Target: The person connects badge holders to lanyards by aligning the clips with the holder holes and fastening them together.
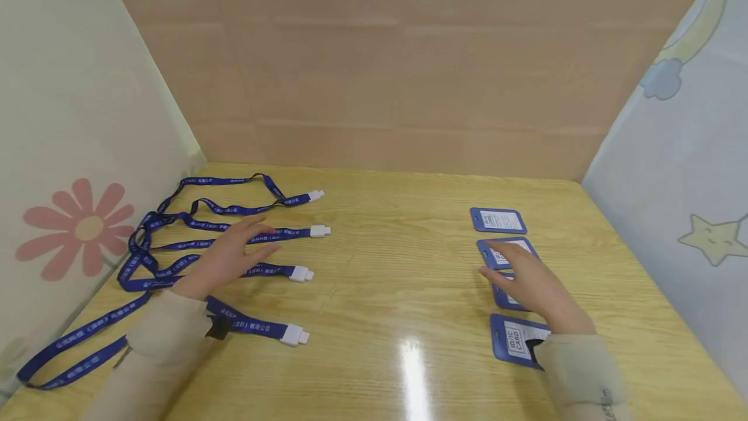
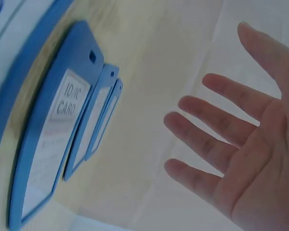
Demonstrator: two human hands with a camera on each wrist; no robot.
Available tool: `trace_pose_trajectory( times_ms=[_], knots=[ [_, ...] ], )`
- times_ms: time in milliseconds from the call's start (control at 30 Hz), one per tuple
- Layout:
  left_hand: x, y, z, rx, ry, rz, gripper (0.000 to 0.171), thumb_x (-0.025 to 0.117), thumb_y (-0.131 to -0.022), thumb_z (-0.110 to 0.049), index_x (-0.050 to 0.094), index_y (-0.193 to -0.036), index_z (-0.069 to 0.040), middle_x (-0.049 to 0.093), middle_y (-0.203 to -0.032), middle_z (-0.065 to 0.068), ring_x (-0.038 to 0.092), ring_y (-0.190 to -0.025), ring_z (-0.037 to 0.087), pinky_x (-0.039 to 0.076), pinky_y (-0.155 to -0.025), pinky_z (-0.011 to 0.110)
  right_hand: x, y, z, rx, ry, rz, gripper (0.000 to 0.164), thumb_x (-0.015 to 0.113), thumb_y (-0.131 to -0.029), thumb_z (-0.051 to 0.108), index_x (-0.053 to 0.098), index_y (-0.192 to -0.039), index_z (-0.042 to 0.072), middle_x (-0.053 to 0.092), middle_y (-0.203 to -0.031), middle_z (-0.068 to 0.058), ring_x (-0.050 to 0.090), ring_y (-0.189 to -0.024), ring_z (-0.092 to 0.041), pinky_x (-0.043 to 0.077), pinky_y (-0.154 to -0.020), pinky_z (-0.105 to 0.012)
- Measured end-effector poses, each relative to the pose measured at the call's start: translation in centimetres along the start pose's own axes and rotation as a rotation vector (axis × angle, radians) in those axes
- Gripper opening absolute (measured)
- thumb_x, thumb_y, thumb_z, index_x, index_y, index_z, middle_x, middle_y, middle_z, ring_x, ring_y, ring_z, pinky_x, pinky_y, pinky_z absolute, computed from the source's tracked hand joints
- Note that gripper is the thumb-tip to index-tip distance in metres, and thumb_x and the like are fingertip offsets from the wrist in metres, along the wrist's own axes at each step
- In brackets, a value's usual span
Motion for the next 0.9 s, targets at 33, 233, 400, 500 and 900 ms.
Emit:
trace_pose_trajectory(
  times_ms=[33,233,400,500,900],
  knots=[
    [-0.5,0.2,-0.2,0.016,0.006,-0.018,0.043,0.060,-0.090,-0.037,0.061,-0.118,-0.005,0.049,-0.136,0.021,0.046,-0.125,0.041,0.038,-0.101,0.056,-0.1,0.3,-0.1,0.005,-0.003,0.002,0.064,0.056,-0.092,0.041,0.041,-0.136,-0.004,0.043,-0.135,-0.032,0.039,-0.122,-0.053,0.035,-0.095,-0.065],
    [-2.0,2.2,-1.9,0.155,-0.010,-0.069,0.025,0.069,-0.084,-0.026,0.068,-0.102,-0.008,0.064,-0.117,0.014,0.060,-0.107,0.033,0.049,-0.089,0.049,-0.2,2.3,-1.5,0.043,0.026,0.012,0.060,0.057,-0.091,0.040,0.047,-0.130,-0.005,0.049,-0.129,-0.033,0.048,-0.113,-0.052,0.041,-0.087,-0.063],
    [0.2,4.3,-3.2,0.268,-0.047,0.092,0.031,0.072,-0.080,-0.031,0.068,-0.104,-0.011,0.063,-0.117,0.011,0.059,-0.109,0.030,0.048,-0.091,0.047,0.3,3.7,-2.8,0.087,0.054,0.033,0.060,0.061,-0.088,0.039,0.050,-0.126,-0.006,0.058,-0.117,-0.030,0.060,-0.096,-0.041,0.049,-0.075,-0.055],
    [2.0,5.3,-3.7,0.301,-0.040,0.213,0.035,0.072,-0.079,-0.036,0.068,-0.106,-0.013,0.063,-0.112,0.004,0.059,-0.104,0.024,0.049,-0.088,0.044,0.6,4.3,-3.3,0.098,0.045,0.053,0.060,0.063,-0.087,0.037,0.051,-0.126,-0.007,0.063,-0.107,-0.025,0.062,-0.090,-0.034,0.050,-0.073,-0.052],
    [5.2,7.2,-5.6,0.343,-0.038,0.340,0.039,0.073,-0.075,-0.041,0.068,-0.108,-0.020,0.061,-0.102,-0.008,0.057,-0.092,0.008,0.048,-0.085,0.032,1.7,5.8,-4.4,0.110,0.024,0.091,0.056,0.067,-0.084,0.036,0.056,-0.118,-0.008,0.066,-0.094,-0.013,0.057,-0.080,-0.019,0.049,-0.064,-0.036]
  ],
)
Point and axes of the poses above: each hand's wrist, its own y-axis away from the middle knuckle, its own x-axis out of the palm, z = x × y, the point moved 7 cm from there along -y, towards the middle knuckle
